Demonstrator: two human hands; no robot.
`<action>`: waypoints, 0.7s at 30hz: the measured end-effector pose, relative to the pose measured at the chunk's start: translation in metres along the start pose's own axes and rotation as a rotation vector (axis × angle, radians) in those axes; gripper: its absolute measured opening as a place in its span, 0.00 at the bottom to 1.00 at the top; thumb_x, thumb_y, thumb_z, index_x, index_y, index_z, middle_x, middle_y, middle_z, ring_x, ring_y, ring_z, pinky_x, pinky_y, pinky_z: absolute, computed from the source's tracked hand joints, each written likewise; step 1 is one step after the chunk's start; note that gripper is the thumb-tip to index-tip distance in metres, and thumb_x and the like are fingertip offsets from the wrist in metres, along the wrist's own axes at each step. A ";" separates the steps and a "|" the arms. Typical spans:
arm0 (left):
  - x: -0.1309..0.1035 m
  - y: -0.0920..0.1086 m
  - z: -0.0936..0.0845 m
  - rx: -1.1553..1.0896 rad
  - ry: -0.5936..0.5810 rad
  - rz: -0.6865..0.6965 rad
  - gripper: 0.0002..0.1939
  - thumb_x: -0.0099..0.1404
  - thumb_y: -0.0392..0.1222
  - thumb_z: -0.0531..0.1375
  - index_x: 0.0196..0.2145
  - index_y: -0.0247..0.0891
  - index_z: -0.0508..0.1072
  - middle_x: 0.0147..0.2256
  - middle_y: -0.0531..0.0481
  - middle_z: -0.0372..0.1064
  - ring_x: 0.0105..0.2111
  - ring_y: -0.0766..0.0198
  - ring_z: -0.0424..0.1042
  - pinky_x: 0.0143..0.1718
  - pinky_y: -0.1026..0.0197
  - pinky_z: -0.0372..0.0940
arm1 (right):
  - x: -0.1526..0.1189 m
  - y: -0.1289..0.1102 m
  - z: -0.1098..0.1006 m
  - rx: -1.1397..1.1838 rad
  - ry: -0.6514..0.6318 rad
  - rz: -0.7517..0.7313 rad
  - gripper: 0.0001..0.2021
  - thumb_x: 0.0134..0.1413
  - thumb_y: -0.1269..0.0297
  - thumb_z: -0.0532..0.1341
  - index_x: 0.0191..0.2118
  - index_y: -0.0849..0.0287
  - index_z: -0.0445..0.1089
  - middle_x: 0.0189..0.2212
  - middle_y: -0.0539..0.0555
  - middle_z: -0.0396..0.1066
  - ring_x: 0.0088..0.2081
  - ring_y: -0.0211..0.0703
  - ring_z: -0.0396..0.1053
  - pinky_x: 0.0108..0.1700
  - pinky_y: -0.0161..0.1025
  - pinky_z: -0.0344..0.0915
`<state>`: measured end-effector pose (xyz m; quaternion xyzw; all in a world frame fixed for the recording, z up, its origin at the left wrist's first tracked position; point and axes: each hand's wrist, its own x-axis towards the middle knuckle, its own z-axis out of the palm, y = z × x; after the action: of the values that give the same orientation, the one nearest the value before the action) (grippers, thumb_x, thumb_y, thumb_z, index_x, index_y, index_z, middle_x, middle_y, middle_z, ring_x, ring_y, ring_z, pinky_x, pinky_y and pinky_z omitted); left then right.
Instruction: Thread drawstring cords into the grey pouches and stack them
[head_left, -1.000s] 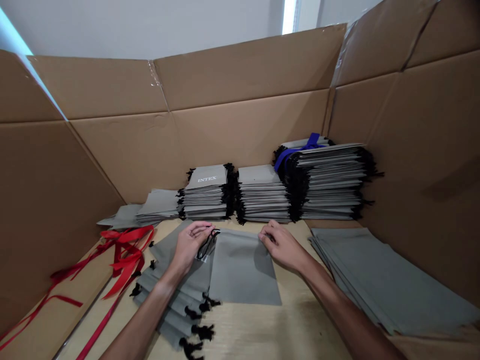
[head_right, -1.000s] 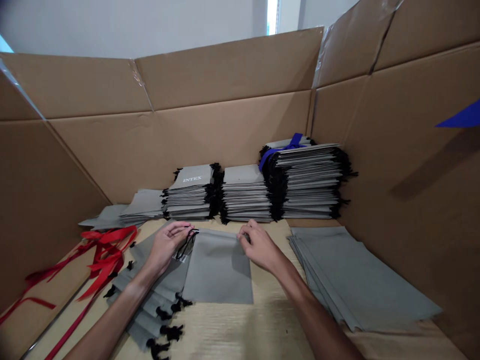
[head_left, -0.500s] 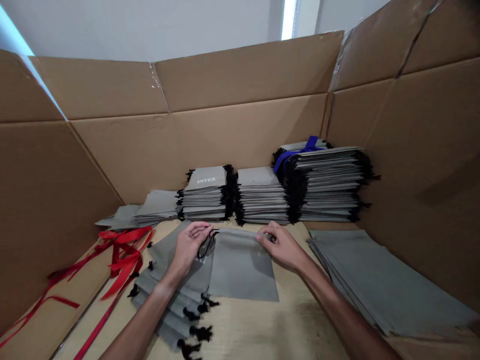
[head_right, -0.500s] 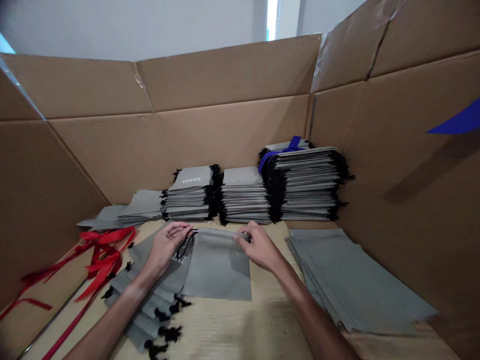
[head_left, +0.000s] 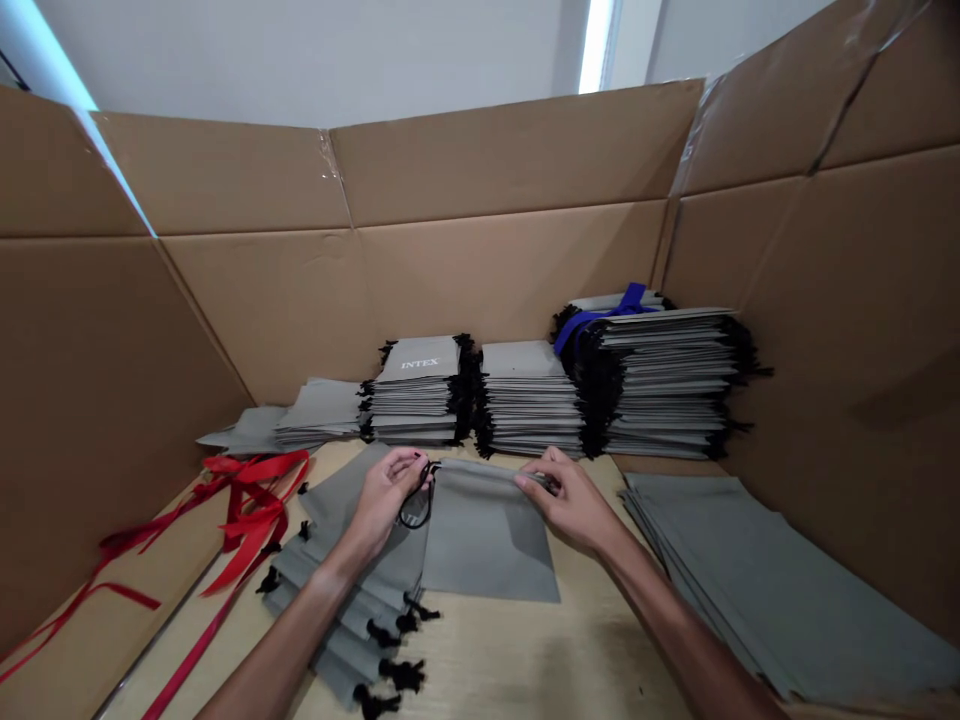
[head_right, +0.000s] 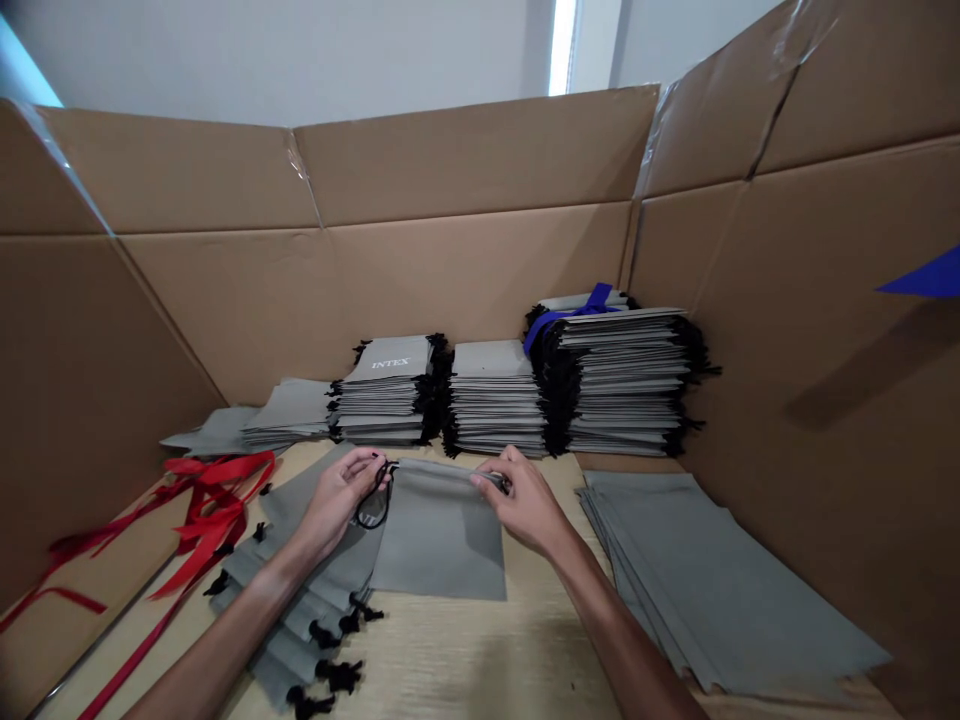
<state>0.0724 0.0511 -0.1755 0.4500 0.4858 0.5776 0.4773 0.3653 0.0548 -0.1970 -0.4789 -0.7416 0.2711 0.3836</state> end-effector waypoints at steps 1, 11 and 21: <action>0.000 0.001 0.000 -0.005 0.000 -0.001 0.30 0.46 0.62 0.81 0.37 0.37 0.80 0.32 0.51 0.80 0.32 0.65 0.79 0.35 0.66 0.73 | 0.000 0.000 -0.001 -0.004 0.008 -0.001 0.18 0.68 0.48 0.60 0.40 0.54 0.83 0.35 0.53 0.64 0.37 0.48 0.67 0.36 0.41 0.59; -0.001 0.003 0.000 -0.051 -0.013 -0.018 0.33 0.48 0.65 0.79 0.40 0.40 0.74 0.36 0.49 0.83 0.33 0.64 0.79 0.33 0.66 0.71 | 0.002 -0.002 0.001 0.065 0.018 -0.008 0.16 0.65 0.51 0.63 0.38 0.55 0.83 0.36 0.56 0.80 0.40 0.52 0.74 0.40 0.42 0.63; 0.001 -0.002 -0.004 -0.005 -0.018 0.016 0.29 0.47 0.56 0.81 0.41 0.39 0.79 0.37 0.49 0.81 0.38 0.62 0.78 0.36 0.67 0.72 | 0.002 0.001 0.004 0.080 0.027 0.031 0.17 0.63 0.48 0.63 0.34 0.56 0.78 0.32 0.53 0.79 0.34 0.50 0.73 0.35 0.40 0.61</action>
<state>0.0690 0.0513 -0.1779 0.4580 0.4763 0.5786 0.4781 0.3621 0.0573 -0.1992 -0.4783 -0.7176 0.2997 0.4081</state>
